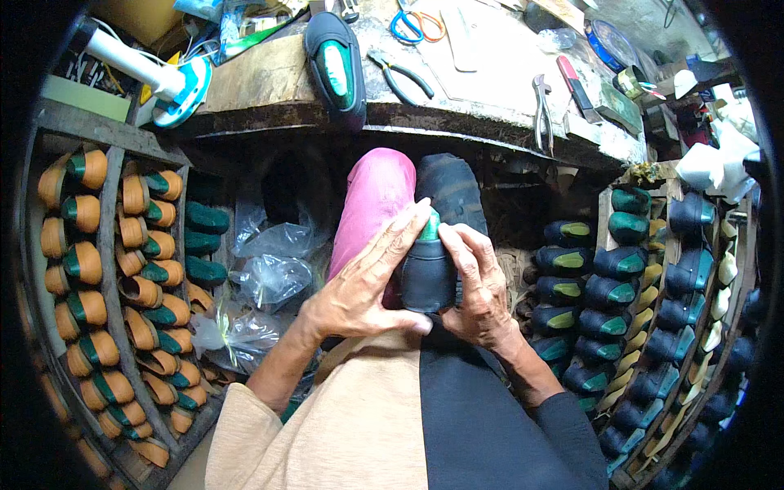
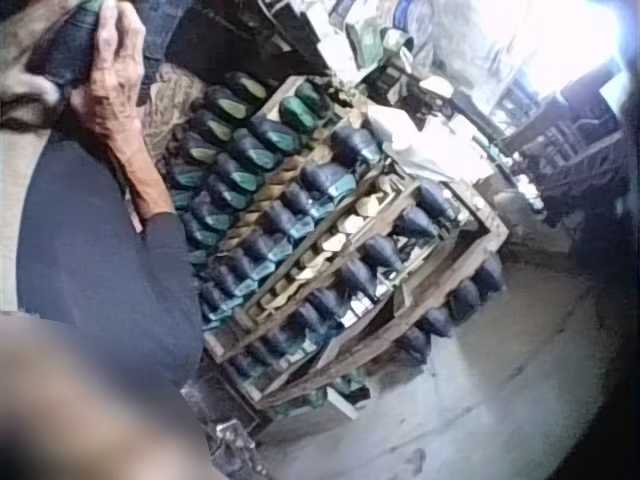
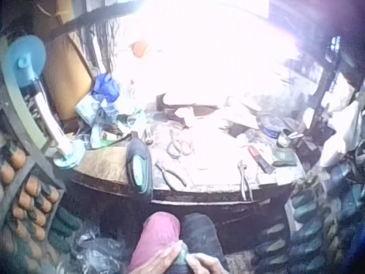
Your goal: The person is repairing a black slip-on shoe by hand. They use a hammer and a curved metal tool to drive fasteners into the sole and heel, repeatedly striking and adjusting the shoe while seated on the floor.
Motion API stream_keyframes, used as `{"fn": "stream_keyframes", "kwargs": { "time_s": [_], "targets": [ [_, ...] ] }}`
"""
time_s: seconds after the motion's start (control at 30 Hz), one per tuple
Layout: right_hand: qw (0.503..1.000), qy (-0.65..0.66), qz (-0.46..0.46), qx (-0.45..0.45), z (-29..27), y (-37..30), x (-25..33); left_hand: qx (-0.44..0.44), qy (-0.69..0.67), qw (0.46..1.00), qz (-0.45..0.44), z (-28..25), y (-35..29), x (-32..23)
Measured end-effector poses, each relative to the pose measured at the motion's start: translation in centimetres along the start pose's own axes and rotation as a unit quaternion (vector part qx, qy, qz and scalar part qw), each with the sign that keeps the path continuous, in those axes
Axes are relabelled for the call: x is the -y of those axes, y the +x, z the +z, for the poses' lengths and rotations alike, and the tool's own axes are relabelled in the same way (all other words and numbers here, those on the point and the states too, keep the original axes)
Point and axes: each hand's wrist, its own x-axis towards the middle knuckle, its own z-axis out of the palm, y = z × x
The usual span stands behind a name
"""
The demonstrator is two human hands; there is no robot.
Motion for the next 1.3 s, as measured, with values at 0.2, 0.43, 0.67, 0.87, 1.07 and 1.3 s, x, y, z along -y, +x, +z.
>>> {"fn": "stream_keyframes", "kwargs": {
  "time_s": [0.2,0.43,0.67,0.87,1.07,1.3],
  "targets": [
    [1.0,-0.014,-0.006,-0.02,0.2,-0.3,-0.1,-0.117,-0.271,0.954,-0.053,1.1,5.3,3.4],
    [0.997,-0.038,-0.024,-0.069,0.8,-1.4,-0.3,-0.164,-0.322,0.924,-0.12,5.7,6.6,4.3],
    [0.992,-0.055,-0.035,-0.107,1.5,-1.0,-0.8,-0.158,-0.34,0.913,-0.162,5.5,7.5,4.2],
    [0.991,-0.074,0.001,-0.116,1.3,-1.6,-2.3,-0.194,-0.222,0.951,-0.094,5.5,7.5,5.5],
    [0.967,0.036,0.241,-0.073,-2.1,-1.9,-6.7,-0.078,0.09,0.992,-0.038,5.4,5.2,6.0],
    [0.955,0.084,0.283,-0.017,-11.2,3.6,-14.6,-0.091,0.045,0.993,-0.065,3.8,7.0,5.3]
  ]
}}
